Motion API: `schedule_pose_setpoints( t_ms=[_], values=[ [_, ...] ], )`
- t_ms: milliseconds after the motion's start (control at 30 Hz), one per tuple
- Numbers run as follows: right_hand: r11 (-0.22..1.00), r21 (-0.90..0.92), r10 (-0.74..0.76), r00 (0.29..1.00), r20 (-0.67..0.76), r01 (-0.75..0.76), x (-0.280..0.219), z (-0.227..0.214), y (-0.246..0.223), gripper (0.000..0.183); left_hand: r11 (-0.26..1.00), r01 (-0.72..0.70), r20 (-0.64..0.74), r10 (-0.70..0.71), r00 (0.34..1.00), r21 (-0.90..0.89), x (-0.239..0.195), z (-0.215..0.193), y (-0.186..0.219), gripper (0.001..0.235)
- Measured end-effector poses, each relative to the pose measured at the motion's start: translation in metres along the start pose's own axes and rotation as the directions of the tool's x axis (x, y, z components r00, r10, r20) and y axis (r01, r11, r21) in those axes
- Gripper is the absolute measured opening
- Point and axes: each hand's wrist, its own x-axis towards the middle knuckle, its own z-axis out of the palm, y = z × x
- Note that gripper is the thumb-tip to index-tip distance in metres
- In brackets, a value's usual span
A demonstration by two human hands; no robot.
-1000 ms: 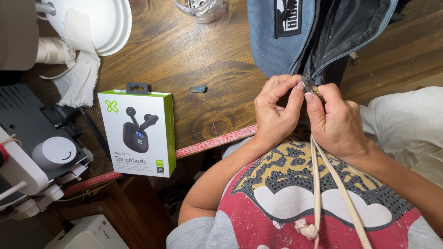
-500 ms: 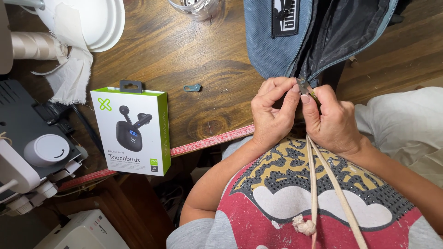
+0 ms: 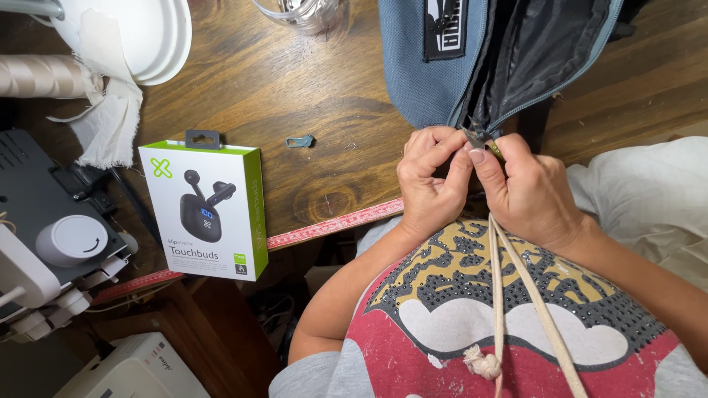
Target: The person repairs a zipper on a gray bag by first cutting the old slider off with scissors. They then attach a new zipper slider to the bag's zipper track and slide it back and forth to test the mechanism.
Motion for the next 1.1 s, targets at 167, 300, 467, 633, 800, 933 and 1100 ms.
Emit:
schedule_pose_setpoints(
  t_ms=[167,300,467,633,800,933,1100],
  values=[
    [0.999,0.029,-0.017,1.000,-0.018,0.018,-0.001,0.008,0.009,0.029,1.000,-0.015,-0.003,0.015,1.000,0.011,-0.001,0.002,-0.002,0.014],
    [0.996,0.066,-0.054,0.998,-0.036,0.056,-0.002,0.016,0.022,0.031,1.000,-0.015,-0.010,0.015,1.000,0.007,-0.002,0.002,-0.005,0.014],
    [0.996,0.062,-0.057,0.998,-0.008,0.057,0.000,0.015,0.024,0.030,1.000,-0.012,-0.026,0.012,1.000,-0.022,-0.002,0.002,-0.005,0.016],
    [0.996,0.060,-0.061,0.998,0.017,0.060,0.007,0.002,0.008,0.031,1.000,-0.006,-0.030,0.005,1.000,-0.029,-0.002,0.002,-0.005,0.015],
    [0.981,0.027,0.162,0.887,0.432,-0.193,0.002,-0.033,0.015,0.039,0.994,0.085,-0.010,-0.084,0.996,0.070,0.004,0.005,0.018,0.007],
    [0.909,-0.193,0.402,0.649,0.647,-0.370,-0.014,-0.091,0.029,0.040,0.991,0.114,-0.005,-0.113,0.994,0.065,0.008,0.003,0.024,0.007],
    [0.995,0.100,0.021,0.998,0.056,-0.027,-0.031,-0.103,0.231,0.024,0.992,0.103,0.006,-0.103,0.995,0.077,0.008,0.005,0.023,0.008]
  ],
)
